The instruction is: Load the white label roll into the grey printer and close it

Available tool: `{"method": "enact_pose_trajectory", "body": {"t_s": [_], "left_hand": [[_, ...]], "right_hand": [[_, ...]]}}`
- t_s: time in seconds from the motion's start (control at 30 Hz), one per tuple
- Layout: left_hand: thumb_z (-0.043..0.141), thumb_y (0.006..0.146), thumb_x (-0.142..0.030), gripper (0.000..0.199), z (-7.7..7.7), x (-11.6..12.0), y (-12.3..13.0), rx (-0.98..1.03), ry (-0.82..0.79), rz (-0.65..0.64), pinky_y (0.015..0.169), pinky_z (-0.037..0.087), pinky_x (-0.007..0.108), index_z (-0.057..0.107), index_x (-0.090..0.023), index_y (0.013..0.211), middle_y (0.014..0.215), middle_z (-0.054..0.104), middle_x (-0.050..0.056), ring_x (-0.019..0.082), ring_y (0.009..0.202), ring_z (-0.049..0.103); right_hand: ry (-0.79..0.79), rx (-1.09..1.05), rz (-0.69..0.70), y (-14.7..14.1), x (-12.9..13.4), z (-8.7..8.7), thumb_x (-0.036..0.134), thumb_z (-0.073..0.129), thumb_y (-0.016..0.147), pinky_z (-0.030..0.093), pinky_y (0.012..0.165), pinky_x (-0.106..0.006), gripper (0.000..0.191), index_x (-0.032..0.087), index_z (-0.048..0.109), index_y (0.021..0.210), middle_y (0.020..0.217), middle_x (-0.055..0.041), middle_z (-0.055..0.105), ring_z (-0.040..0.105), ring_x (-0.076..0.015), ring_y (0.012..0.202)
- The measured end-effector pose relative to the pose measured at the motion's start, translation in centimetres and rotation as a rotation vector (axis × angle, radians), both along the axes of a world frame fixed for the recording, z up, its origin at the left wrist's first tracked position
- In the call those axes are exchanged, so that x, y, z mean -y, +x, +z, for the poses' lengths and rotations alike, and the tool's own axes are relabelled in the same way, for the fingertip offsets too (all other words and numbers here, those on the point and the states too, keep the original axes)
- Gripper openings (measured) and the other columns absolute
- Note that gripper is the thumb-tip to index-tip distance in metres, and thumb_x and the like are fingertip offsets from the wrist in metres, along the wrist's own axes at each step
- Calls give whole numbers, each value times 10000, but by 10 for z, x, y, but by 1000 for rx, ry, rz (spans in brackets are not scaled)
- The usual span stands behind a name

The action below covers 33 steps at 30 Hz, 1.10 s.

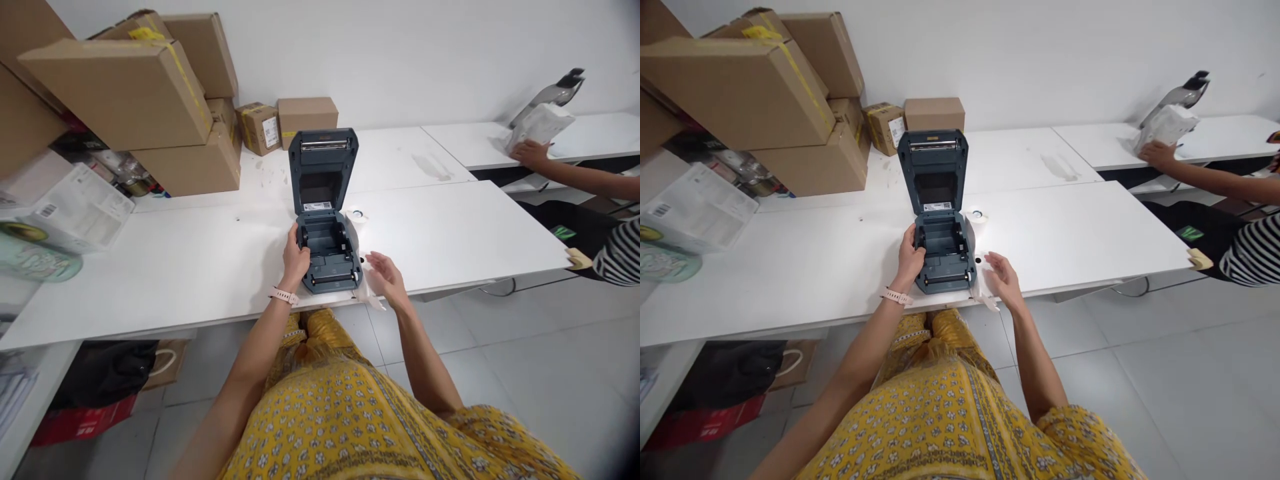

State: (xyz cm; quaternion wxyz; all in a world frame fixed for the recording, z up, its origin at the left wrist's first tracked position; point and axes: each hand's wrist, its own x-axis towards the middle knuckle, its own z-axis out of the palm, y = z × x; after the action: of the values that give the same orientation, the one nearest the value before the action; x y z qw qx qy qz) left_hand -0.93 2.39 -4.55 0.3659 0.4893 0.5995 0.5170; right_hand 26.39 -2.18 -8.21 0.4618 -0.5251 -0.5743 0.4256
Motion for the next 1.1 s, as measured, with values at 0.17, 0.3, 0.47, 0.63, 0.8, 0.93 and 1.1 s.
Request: {"method": "enact_pose_trajectory", "body": {"t_s": [0.17, 0.3, 0.47, 0.63, 0.8, 0.93, 1.1], "left_hand": [[552, 769, -10, 851, -1, 0, 0, -8, 0, 8, 1308, 361, 461, 435, -270, 1571, 1609, 544, 55, 255, 1501, 512], [561, 762, -5, 865, 0, 1, 1, 0, 0, 4, 1309, 360, 463, 434, -282, 1571, 1610, 547, 39, 258, 1514, 494], [573, 757, -9, 863, 1, 1, 2, -4, 2, 13, 1312, 358, 459, 453, -299, 1561, 1597, 562, 21, 256, 1518, 488], [619, 769, -48, 846, 2, 1, 1, -7, 6, 8, 1305, 362, 470, 457, -323, 1552, 1590, 572, 7, 275, 1527, 476], [621, 760, -31, 856, 0, 0, 2, 11, -16, 28, 1293, 376, 462, 456, -306, 1553, 1593, 566, 37, 286, 1509, 500], [579, 767, -24, 847, 0, 0, 4, 27, -30, 24, 1294, 368, 417, 422, -240, 1571, 1620, 525, 80, 262, 1524, 480], [562, 763, -23, 885, 3, -1, 6, 89, -24, -22, 1297, 342, 370, 357, -219, 1602, 1627, 503, 88, 236, 1525, 468]], "right_hand": [[-30, 29, 118, -18, -3, 3, 657, 739, 793, 440, 1199, -540, 680, 279, 596, 1340, 1407, -122, 672, 618, -331, 1326], [-75, -95, 130, -7, -25, 21, 816, 534, 821, 511, 1084, -607, 805, 280, 552, 1421, 1202, -141, 728, 686, -369, 1157], [81, -164, 78, 19, -33, 78, 841, 221, 895, 492, 1106, -597, 841, 391, 311, 1600, 1227, -126, 691, 703, -342, 1080], [141, 209, 709, -26, -63, 138, 636, 586, 940, 561, 972, -468, 611, 282, 542, 1435, 1265, -114, 727, 705, -296, 1072], [293, 992, 875, -98, -104, 137, 280, 632, 925, 482, 1030, -448, 407, 163, 675, 1313, 1332, -174, 732, 691, -345, 1196], [304, 1359, 814, -118, -106, 123, 264, 678, 903, 384, 1095, -466, 305, 141, 769, 1167, 1050, -186, 821, 746, -357, 1088], [334, 1366, 836, -118, -98, 125, 328, 603, 974, 345, 1121, -466, 300, 148, 803, 1107, 996, -188, 828, 762, -336, 1040]]}}
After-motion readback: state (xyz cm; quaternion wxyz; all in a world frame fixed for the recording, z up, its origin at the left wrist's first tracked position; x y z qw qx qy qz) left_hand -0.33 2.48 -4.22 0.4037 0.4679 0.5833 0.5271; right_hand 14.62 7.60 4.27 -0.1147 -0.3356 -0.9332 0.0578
